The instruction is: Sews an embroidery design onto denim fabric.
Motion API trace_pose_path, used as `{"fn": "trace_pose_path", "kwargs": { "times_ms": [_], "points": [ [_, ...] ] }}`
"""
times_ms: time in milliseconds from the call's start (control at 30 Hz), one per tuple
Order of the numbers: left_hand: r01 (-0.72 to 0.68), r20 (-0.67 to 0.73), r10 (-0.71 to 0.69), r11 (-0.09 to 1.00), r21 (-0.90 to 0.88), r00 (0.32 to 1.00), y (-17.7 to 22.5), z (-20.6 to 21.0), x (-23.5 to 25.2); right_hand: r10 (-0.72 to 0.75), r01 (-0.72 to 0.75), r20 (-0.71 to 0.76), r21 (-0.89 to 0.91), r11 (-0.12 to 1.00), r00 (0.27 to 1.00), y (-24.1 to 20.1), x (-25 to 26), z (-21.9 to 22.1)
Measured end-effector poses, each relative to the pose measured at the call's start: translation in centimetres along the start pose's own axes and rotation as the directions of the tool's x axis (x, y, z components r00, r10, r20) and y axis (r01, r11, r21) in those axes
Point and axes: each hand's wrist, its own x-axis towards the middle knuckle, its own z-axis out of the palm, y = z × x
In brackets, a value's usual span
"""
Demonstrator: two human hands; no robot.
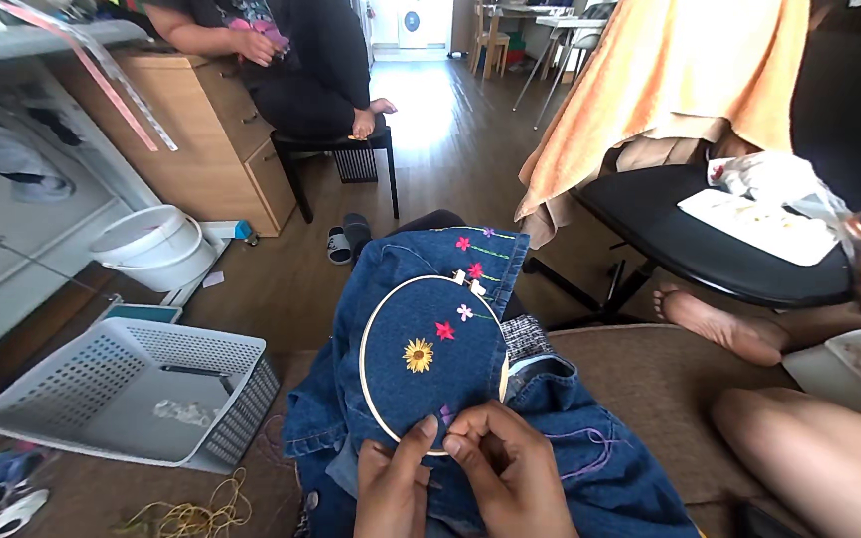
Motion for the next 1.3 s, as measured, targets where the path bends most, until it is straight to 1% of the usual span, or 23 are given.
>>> {"fn": "trace_pose_path", "kwargs": {
  "times_ms": [433, 667, 733, 833, 867, 900, 967, 1033, 1100, 1133, 1167, 1200, 1233, 1267, 1300],
  "points": [
    [0.014, 0.002, -0.014, 1.000, -0.024, 1.000, 0.1, 0.1, 0.1, -0.006, 0.006, 0.026, -0.004, 1.000, 1.000, 0.1, 0.0, -0.3],
    [-0.018, 0.038, 0.019, 0.999, -0.035, 0.999, -0.2, -0.3, 0.2, 0.026, -0.026, 0.017, 0.028, 0.999, 1.000, -0.2, 0.0, -0.2],
    [-0.035, 0.046, 0.036, 0.999, -0.022, 0.998, -0.3, -0.4, 0.1, 0.048, -0.049, 0.016, 0.054, 0.997, 0.999, -0.2, 0.1, -0.2],
    [-0.100, 0.082, 0.095, 0.993, 0.063, 0.992, -0.7, -0.7, -0.1, 0.098, -0.100, 0.017, 0.106, 0.989, 0.995, -0.5, 0.5, -0.5],
    [-0.123, 0.095, 0.115, 0.989, 0.083, 0.989, -0.8, -0.9, -0.1, 0.091, -0.093, 0.025, 0.090, 0.992, 0.996, -0.6, 0.8, -0.7],
    [-0.144, 0.112, 0.133, 0.985, 0.094, 0.985, -0.9, -1.0, -0.1, 0.054, -0.055, 0.037, 0.042, 0.998, 0.998, -0.6, 1.1, -1.0],
    [-0.188, 0.158, 0.170, 0.976, 0.109, 0.973, -1.1, -1.4, 0.0, -0.092, 0.102, 0.066, -0.154, 0.983, 0.994, -0.5, 1.8, -1.3],
    [-0.243, 0.202, 0.213, 0.960, 0.138, 0.956, -1.4, -1.7, 0.2, -0.200, 0.225, 0.106, -0.368, 0.902, 0.974, -0.7, 2.3, -1.6],
    [-0.299, 0.233, 0.257, 0.939, 0.170, 0.938, -1.6, -1.9, 0.3, -0.223, 0.270, 0.154, -0.476, 0.837, 0.963, -1.4, 3.1, -1.7],
    [-0.322, 0.252, 0.273, 0.930, 0.179, 0.928, -1.7, -1.9, 0.4, -0.214, 0.281, 0.189, -0.488, 0.826, 0.958, -1.9, 3.5, -1.7],
    [-0.336, 0.262, 0.283, 0.923, 0.186, 0.923, -1.7, -1.9, 0.3, -0.201, 0.288, 0.228, -0.462, 0.839, 0.953, -2.3, 4.0, -1.6],
    [-0.339, 0.263, 0.284, 0.920, 0.196, 0.922, -1.6, -1.8, 0.3, -0.188, 0.281, 0.259, -0.392, 0.876, 0.947, -2.8, 4.4, -1.7],
    [-0.329, 0.258, 0.276, 0.924, 0.195, 0.926, -1.4, -1.7, 0.2, -0.185, 0.261, 0.276, -0.271, 0.927, 0.943, -3.3, 5.0, -1.9],
    [-0.308, 0.248, 0.260, 0.933, 0.184, 0.933, -1.2, -1.6, 0.2, -0.194, 0.230, 0.275, -0.104, 0.968, 0.942, -3.8, 5.7, -2.4],
    [-0.280, 0.234, 0.238, 0.945, 0.168, 0.943, -1.1, -1.6, 0.2, -0.202, 0.191, 0.260, 0.065, 0.979, 0.944, -4.5, 6.4, -3.3]
  ]
}}
